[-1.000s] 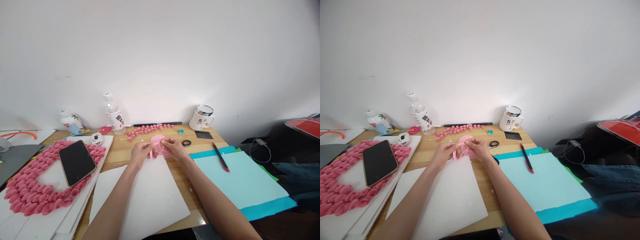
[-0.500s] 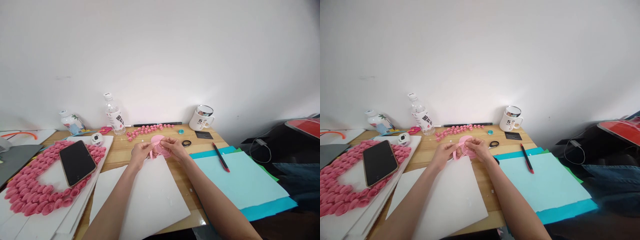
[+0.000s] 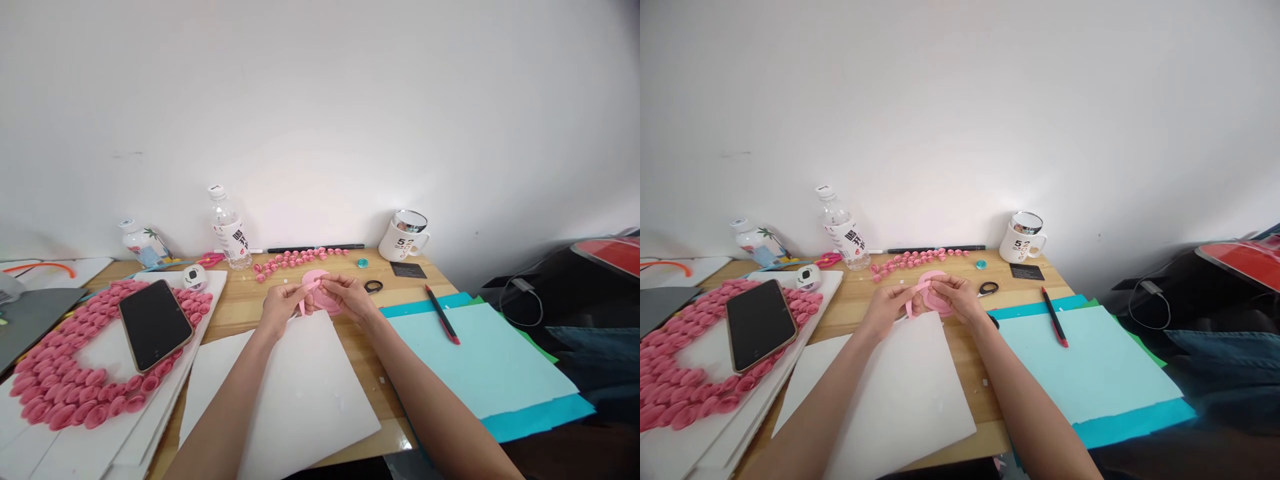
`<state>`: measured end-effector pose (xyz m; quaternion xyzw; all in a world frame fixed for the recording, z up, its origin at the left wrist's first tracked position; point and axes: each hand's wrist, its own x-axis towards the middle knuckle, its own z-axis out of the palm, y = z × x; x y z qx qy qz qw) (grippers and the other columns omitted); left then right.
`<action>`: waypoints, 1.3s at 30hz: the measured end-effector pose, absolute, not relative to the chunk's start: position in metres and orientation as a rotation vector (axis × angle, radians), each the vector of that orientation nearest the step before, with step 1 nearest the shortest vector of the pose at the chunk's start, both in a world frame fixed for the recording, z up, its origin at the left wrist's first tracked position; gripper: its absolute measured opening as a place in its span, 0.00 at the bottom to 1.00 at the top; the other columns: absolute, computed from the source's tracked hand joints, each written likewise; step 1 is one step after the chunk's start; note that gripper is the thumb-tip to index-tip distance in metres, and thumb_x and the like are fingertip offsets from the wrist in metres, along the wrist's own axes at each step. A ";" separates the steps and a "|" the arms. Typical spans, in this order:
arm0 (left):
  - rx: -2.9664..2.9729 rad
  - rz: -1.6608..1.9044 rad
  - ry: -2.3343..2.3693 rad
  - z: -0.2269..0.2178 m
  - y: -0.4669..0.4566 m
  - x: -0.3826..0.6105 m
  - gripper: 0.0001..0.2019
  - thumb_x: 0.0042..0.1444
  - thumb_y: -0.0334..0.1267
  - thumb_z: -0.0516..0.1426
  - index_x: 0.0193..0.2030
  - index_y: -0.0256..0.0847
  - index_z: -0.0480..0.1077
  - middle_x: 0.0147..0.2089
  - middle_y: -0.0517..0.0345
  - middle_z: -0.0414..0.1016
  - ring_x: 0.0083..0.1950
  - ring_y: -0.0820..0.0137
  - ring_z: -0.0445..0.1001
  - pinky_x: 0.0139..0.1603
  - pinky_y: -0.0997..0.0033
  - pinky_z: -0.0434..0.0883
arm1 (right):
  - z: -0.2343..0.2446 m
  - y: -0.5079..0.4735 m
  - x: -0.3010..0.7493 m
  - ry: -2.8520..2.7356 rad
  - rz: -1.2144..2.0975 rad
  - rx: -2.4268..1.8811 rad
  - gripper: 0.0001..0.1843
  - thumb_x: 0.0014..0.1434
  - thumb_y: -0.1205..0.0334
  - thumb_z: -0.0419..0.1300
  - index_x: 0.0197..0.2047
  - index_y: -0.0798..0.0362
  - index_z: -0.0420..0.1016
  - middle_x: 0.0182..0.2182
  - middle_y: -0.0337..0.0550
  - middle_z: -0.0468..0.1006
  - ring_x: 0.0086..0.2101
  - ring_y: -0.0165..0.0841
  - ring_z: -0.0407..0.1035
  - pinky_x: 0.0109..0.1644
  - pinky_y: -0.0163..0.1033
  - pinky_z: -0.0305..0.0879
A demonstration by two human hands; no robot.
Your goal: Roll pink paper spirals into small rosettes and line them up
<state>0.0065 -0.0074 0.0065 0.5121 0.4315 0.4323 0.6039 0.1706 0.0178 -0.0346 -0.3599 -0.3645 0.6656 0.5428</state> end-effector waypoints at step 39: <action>1.167 1.009 0.982 0.007 -0.006 0.005 0.14 0.46 0.43 0.59 0.18 0.34 0.69 0.19 0.58 0.69 0.21 0.74 0.66 0.25 0.73 0.65 | -0.033 0.015 0.169 -0.913 1.580 -0.863 0.10 0.40 0.63 0.69 0.30 0.53 0.79 0.30 0.38 0.78 0.29 0.24 0.69 0.40 0.30 0.67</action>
